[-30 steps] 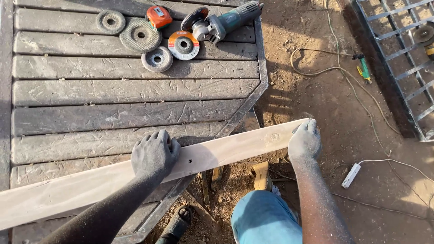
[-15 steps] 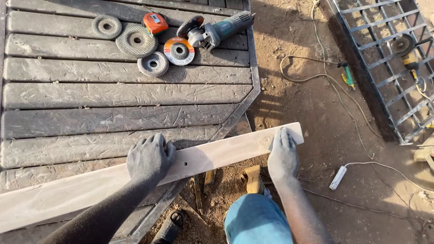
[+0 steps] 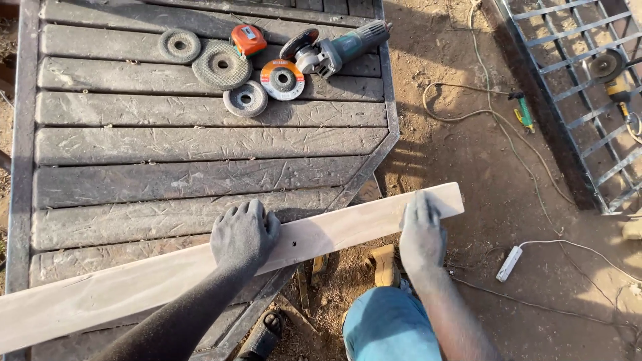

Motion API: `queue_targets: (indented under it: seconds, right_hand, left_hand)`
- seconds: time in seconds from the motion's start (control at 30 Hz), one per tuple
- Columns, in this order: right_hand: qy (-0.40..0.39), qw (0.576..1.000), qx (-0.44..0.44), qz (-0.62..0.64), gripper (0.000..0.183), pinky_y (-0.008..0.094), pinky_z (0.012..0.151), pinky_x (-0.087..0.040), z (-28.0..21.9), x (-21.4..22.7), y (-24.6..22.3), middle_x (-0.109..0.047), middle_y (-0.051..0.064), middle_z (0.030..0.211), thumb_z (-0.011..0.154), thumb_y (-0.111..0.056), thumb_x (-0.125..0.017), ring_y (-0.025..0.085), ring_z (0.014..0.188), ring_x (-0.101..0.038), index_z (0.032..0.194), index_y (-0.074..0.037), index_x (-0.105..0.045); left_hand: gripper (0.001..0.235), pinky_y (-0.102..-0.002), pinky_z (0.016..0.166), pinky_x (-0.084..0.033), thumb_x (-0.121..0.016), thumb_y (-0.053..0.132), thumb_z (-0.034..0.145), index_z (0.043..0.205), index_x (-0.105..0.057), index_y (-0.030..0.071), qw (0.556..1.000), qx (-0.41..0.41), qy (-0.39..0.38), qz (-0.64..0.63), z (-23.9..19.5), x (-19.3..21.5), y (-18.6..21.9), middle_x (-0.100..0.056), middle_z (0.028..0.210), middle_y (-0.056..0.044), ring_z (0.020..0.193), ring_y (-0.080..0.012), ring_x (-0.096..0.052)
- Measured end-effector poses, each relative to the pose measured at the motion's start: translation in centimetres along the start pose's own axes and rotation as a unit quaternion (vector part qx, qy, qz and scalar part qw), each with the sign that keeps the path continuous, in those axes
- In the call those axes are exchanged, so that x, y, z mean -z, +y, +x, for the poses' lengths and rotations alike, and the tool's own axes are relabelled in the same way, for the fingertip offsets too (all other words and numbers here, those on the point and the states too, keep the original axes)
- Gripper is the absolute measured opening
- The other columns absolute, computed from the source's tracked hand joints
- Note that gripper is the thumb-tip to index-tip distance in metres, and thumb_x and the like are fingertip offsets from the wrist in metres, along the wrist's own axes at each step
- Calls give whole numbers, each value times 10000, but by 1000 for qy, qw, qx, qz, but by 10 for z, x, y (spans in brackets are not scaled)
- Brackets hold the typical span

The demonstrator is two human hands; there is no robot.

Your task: Manual sanding of a wooden plank using a sanding block to smooth the surface and edges.

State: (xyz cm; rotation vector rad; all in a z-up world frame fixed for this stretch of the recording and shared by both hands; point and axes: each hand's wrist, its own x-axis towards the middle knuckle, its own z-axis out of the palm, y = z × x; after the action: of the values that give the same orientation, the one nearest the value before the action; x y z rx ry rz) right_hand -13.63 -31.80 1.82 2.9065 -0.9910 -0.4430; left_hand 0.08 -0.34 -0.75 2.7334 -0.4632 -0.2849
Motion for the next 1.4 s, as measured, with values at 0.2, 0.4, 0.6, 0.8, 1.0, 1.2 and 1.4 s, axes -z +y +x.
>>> queue_targets:
  seconds: [0.2, 0.4, 0.6, 0.8, 1.0, 1.2, 1.4]
  right_hand:
    - [29, 963, -178, 201, 554, 589, 1025, -441, -11, 77, -63, -426, 99, 1619, 1110, -333, -193, 375, 1389, -456, 1600, -122, -339]
    - [5, 999, -2, -35, 547, 623, 994, -516, 13, -3, 10, -332, 95, 1688, 1041, -114, -396, 363, 1459, -394, 1587, -91, -373]
    - [-5, 998, -58, 2, 609, 741, 1003, -433, 0, -2, -28, -253, 76, 1716, 1014, -117, -467, 374, 1467, -366, 1604, -124, -319]
    - [34, 975, -130, 175, 581, 648, 1150, -337, 64, -47, 53, -240, 75, 1729, 1071, -179, -379, 354, 1486, -323, 1632, -70, -272]
    - [-12, 998, 45, -49, 591, 560, 981, -509, -28, 18, -39, -331, 67, 1685, 987, -55, -412, 311, 1445, -420, 1574, -119, -372]
    - [6, 996, -83, -19, 609, 611, 906, -422, 43, -21, 8, -295, 92, 1699, 1002, -99, -347, 372, 1335, -477, 1611, -99, -307]
    - [-14, 997, 51, -58, 570, 605, 976, -490, -30, 40, -33, -295, -5, 1703, 997, -79, -422, 307, 1407, -431, 1559, -175, -403]
  left_hand:
    - [261, -465, 809, -536, -576, 422, 872, 808, -583, 169, 1000, 12, -6, -17, 0, -7, 0, -719, 863, -100, 921, -326, -723]
    - [282, -456, 840, -541, -543, 431, 896, 829, -587, 160, 1000, 19, -22, -7, 1, -2, 3, -716, 903, -111, 966, -321, -714]
    - [260, -447, 810, -540, -549, 418, 888, 799, -575, 175, 1000, 5, -25, -10, 0, 0, 1, -698, 848, -96, 918, -317, -724]
    - [268, -458, 802, -541, -563, 425, 883, 790, -579, 175, 1000, 8, 5, -6, 0, -7, 2, -706, 840, -96, 910, -326, -727]
    - [250, -470, 797, -541, -555, 404, 880, 786, -573, 172, 1000, 9, 11, -9, 1, 0, 6, -700, 823, -113, 902, -343, -723]
    - [243, -457, 786, -540, -562, 402, 878, 783, -579, 179, 1000, 3, 2, 2, 2, 2, 5, -699, 811, -101, 888, -329, -727]
    - [283, -465, 784, -545, -563, 428, 876, 769, -579, 167, 1000, 3, 19, -3, 0, -3, 4, -701, 795, -105, 876, -331, -727]
